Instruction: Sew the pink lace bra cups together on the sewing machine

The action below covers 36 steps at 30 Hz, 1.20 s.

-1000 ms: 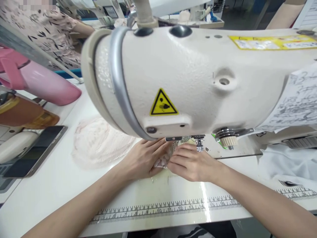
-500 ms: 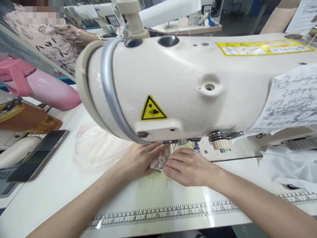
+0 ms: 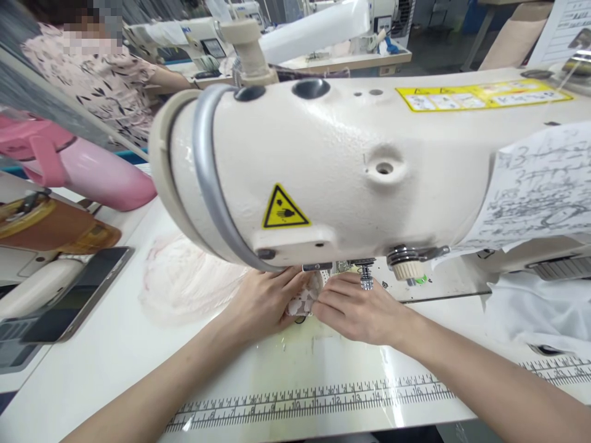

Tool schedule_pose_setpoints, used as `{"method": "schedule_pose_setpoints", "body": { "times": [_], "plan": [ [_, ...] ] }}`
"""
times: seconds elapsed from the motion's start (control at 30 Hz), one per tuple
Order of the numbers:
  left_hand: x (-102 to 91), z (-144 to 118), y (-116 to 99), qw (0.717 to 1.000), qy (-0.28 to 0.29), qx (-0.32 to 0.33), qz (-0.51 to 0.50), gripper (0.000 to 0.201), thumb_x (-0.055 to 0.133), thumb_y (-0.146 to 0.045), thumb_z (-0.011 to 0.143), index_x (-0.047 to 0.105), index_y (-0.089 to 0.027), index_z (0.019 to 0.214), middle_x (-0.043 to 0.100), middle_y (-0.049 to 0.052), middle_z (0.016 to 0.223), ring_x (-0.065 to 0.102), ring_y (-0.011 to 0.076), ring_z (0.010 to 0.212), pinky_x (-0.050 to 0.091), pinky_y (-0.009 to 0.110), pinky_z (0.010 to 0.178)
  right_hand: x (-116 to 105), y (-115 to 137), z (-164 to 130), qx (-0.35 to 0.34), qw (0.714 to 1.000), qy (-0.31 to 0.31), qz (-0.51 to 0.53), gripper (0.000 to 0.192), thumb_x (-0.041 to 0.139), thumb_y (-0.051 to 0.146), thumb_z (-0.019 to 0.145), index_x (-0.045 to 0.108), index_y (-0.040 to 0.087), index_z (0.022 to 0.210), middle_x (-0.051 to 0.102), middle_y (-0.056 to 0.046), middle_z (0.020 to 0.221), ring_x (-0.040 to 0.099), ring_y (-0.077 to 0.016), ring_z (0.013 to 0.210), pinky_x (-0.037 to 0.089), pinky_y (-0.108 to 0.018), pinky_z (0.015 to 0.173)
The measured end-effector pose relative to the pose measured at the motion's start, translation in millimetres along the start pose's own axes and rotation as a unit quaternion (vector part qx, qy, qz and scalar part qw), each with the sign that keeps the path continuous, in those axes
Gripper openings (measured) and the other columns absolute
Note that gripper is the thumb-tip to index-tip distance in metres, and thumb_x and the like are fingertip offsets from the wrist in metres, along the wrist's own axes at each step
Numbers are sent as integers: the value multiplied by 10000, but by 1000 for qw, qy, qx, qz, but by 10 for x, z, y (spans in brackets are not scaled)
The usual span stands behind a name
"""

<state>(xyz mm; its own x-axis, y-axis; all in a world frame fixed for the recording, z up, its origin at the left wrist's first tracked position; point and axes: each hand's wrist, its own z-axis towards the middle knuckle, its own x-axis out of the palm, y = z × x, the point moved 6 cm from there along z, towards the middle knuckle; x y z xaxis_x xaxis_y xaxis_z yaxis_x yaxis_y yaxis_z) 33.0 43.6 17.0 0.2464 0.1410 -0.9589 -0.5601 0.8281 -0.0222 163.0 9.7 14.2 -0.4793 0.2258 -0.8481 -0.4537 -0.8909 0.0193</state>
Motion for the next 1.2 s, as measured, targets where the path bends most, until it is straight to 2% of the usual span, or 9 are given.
{"method": "schedule_pose_setpoints", "body": {
  "times": [0.27, 0.5, 0.67, 0.8, 0.87, 0.97, 1.1, 1.2],
  "plan": [
    [-20, 17, -49, 999, -22, -14, 19, 381, 483, -293, 797, 618, -107, 1101, 680, 137, 1065, 607, 297, 1047, 399, 498, 1037, 6, -89, -54, 41, 999, 23, -18, 238, 466, 24, 856, 613, 205, 900, 686, -11, 850, 610, -141, 883, 501, -287, 775],
    [-25, 27, -84, 999, -15, -26, 39, 380, 481, -321, 810, 631, -123, 1096, 685, 121, 1046, 610, 292, 994, 399, 512, 1021, -81, -136, -27, 57, 997, 29, -37, 202, 492, 15, 845, 596, 184, 881, 664, 16, 835, 588, -120, 827, 454, -268, 726],
    [-24, 28, -104, 998, -10, -27, 48, 432, 497, -392, 839, 616, -114, 1148, 670, 136, 1103, 572, 306, 1080, 366, 523, 1052, -158, -174, -1, 62, 994, 17, -86, 158, 494, 67, 870, 571, 195, 819, 637, 29, 769, 547, -99, 689, 391, -261, 566],
    [-22, 27, -104, 999, -2, -30, 45, 426, 513, -376, 847, 607, -137, 1187, 659, 128, 1143, 560, 310, 1115, 375, 528, 1050, -178, -188, -24, 60, 987, 9, -151, 64, 576, 148, 857, 605, 201, 880, 649, 35, 750, 512, -108, 586, 358, -286, 501],
    [-30, 22, -107, 999, -9, -28, 47, 420, 509, -364, 860, 601, -138, 1202, 655, 129, 1162, 563, 306, 1121, 366, 532, 1061, -188, -195, -42, 66, 983, -2, -172, 77, 609, 160, 841, 617, 209, 900, 664, 38, 763, 516, -113, 583, 358, -288, 493],
    [-45, 10, -147, 998, -30, -2, 49, 381, 506, -302, 882, 591, -132, 1213, 644, 125, 1203, 563, 289, 1154, 366, 516, 1076, -191, -196, -46, 66, 984, -2, -164, 76, 604, 163, 851, 620, 220, 899, 679, 39, 803, 542, -113, 616, 364, -288, 499],
    [-59, -2, -249, 995, -62, 69, 46, 250, 469, -129, 917, 612, -127, 1121, 638, 93, 1241, 578, 211, 1176, 430, 403, 1058, -222, -188, -6, 64, 984, -4, -168, 77, 623, 174, 849, 640, 211, 914, 704, 41, 843, 555, -106, 620, 386, -292, 509],
    [-67, 5, -243, 994, -70, 71, 35, 213, 435, -127, 940, 622, -116, 1040, 657, 101, 1208, 631, 192, 1104, 490, 363, 1006, -196, -173, 9, 57, 994, 1, -94, 129, 574, 117, 871, 639, 189, 956, 710, 21, 899, 597, -103, 724, 460, -259, 615]
  ]
}}
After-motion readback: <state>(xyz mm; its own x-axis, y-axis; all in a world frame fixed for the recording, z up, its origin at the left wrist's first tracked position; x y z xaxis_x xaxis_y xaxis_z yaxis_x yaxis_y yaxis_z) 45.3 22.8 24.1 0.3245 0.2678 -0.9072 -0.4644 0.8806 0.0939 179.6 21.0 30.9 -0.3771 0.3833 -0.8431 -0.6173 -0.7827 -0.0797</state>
